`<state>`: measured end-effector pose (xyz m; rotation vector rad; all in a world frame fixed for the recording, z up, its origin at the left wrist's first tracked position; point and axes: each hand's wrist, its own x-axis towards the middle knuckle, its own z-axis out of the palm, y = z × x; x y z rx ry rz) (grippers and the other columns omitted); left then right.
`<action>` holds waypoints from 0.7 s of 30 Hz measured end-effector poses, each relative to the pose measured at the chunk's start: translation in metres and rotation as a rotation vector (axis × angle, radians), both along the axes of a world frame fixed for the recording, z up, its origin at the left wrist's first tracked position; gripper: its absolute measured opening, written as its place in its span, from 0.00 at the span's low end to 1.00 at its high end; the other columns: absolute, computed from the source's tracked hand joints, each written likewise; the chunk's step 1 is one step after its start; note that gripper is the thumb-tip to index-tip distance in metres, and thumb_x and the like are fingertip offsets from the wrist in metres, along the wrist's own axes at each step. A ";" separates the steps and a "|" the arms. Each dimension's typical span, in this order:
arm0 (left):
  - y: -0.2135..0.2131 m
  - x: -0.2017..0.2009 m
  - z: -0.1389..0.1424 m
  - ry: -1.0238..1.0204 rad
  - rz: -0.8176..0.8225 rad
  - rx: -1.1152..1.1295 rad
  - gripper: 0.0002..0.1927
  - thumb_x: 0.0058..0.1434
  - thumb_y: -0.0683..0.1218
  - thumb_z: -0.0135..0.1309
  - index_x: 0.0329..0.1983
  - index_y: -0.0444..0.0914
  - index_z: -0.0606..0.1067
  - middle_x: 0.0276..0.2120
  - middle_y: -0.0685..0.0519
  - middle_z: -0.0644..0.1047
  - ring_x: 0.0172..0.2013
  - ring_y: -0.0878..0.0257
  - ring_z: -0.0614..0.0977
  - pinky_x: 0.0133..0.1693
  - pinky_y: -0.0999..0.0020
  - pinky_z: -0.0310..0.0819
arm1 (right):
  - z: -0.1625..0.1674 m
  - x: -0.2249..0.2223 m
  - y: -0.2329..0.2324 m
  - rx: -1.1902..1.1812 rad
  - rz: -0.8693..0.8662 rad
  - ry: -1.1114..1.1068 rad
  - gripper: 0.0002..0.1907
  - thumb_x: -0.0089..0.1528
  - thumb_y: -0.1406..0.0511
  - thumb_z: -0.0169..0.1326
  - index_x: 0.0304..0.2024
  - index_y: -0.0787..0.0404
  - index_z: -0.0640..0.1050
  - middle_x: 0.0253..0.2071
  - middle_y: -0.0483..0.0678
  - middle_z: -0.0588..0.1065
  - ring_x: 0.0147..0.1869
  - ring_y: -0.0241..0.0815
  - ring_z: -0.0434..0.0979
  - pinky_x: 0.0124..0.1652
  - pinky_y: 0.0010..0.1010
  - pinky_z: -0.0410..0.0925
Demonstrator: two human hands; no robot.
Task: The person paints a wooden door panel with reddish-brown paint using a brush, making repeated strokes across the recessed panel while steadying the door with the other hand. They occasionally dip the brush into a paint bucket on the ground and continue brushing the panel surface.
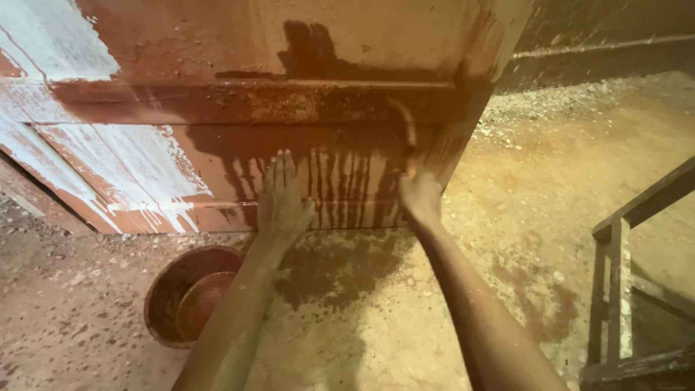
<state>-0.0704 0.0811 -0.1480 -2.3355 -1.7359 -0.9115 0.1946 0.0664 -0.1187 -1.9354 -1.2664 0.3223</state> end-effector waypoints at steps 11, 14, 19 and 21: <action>-0.012 0.021 0.012 0.045 -0.079 -0.032 0.46 0.58 0.48 0.59 0.74 0.32 0.50 0.76 0.39 0.50 0.75 0.44 0.51 0.73 0.48 0.46 | 0.016 0.009 -0.025 -0.077 0.053 0.435 0.16 0.68 0.60 0.46 0.36 0.67 0.75 0.25 0.55 0.73 0.23 0.45 0.71 0.23 0.41 0.62; -0.013 0.023 0.017 0.040 -0.074 -0.036 0.45 0.58 0.48 0.59 0.74 0.32 0.51 0.76 0.39 0.50 0.75 0.44 0.51 0.73 0.48 0.46 | 0.007 -0.013 -0.018 -0.095 0.227 0.316 0.14 0.65 0.58 0.46 0.36 0.62 0.77 0.26 0.45 0.78 0.24 0.38 0.77 0.22 0.33 0.69; -0.011 0.019 0.022 0.023 -0.044 -0.017 0.43 0.58 0.48 0.59 0.73 0.33 0.52 0.76 0.39 0.50 0.75 0.44 0.51 0.73 0.48 0.47 | 0.005 -0.065 -0.010 -0.027 0.548 0.115 0.18 0.68 0.56 0.44 0.42 0.63 0.77 0.30 0.51 0.76 0.32 0.39 0.73 0.31 0.35 0.65; -0.011 0.016 0.023 0.021 -0.040 -0.008 0.43 0.58 0.48 0.59 0.72 0.33 0.53 0.76 0.39 0.50 0.75 0.44 0.52 0.73 0.47 0.47 | 0.009 -0.077 -0.012 0.053 0.604 0.190 0.19 0.68 0.56 0.44 0.43 0.64 0.78 0.31 0.51 0.77 0.33 0.38 0.74 0.33 0.36 0.67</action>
